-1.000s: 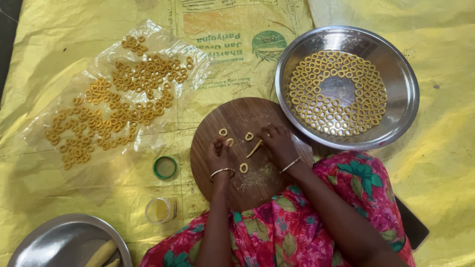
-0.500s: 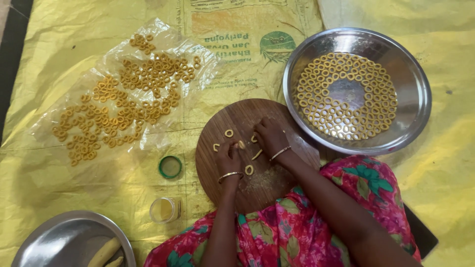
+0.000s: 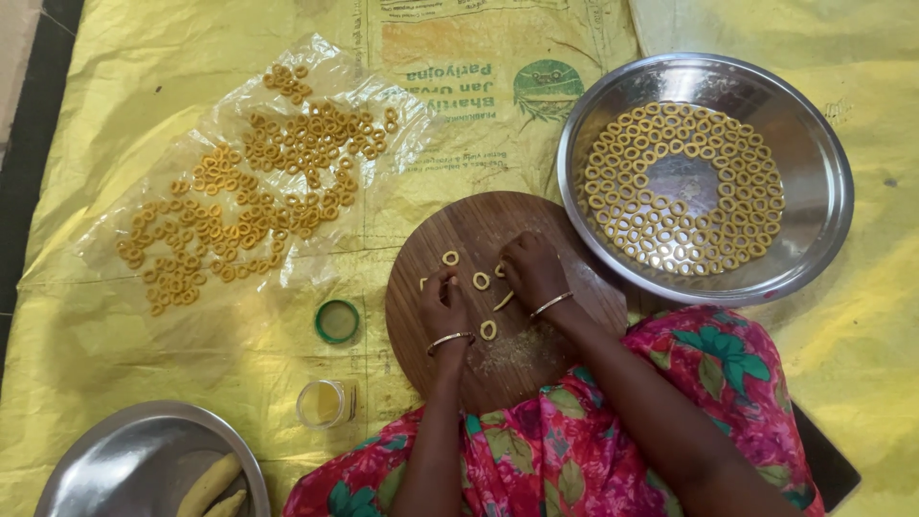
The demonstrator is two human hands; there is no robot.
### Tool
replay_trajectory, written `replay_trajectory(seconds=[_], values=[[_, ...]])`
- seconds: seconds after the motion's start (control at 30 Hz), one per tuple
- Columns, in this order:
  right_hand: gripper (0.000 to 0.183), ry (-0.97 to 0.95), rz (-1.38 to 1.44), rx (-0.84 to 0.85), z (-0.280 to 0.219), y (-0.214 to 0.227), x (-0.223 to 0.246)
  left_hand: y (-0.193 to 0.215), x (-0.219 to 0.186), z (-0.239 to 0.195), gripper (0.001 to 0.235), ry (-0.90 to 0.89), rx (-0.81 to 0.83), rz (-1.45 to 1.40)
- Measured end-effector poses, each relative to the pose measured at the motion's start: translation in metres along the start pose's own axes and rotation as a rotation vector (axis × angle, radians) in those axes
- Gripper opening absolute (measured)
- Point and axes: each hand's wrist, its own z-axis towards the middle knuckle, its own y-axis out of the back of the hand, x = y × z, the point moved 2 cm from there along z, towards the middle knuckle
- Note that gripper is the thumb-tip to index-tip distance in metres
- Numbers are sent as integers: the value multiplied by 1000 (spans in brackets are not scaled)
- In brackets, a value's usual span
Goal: The person rolls a yellow dough rope on a wooden board, then pinches off small segments and forms them into rings. The finished rings are placed into a metal bowl. Additional dough is kept in a separate metal plate.
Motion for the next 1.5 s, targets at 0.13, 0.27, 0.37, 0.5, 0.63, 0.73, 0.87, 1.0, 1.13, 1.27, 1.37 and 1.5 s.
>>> replay_trajectory(seconds=[0.13, 0.27, 0.37, 0.5, 0.63, 0.73, 0.87, 1.0, 1.13, 1.27, 1.37, 1.5], values=[[14, -197, 276, 74, -1, 2, -6, -4, 9, 1, 20, 38, 36, 0], [20, -110, 480, 156, -6, 8, 3, -18, 12, 0, 25, 146, 273, -267], [23, -235, 556, 218, -13, 15, 7, -20, 9, -2, 31, 194, 389, -426], [23, -341, 588, 207, -17, 27, 10, -19, 1, -7, 31, 257, 449, -389], [21, -364, 715, 236, -21, 32, 10, -25, -8, -11, 24, 214, 486, -447], [22, -331, 812, 224, -28, 37, 9, -25, -12, -13, 20, 154, 463, -511], [25, -334, 933, 204, -37, 41, 8, -24, -9, -15, 21, 189, 445, -452], [25, -360, 802, 183, -39, 37, 6, -24, 8, -10, 21, 194, 384, -337], [25, -169, 339, 11, -30, 73, -20, -30, 27, -3, 23, 156, 355, -446], [29, -255, -315, 106, -41, 131, -62, -30, 32, -4, 28, 204, 342, -489], [30, -463, -480, 369, -58, 136, -83, -29, 27, -5, 26, 235, 360, -496], [37, -416, -575, 363, -66, 112, -93, -28, 20, -7, 26, 281, 338, -481]])
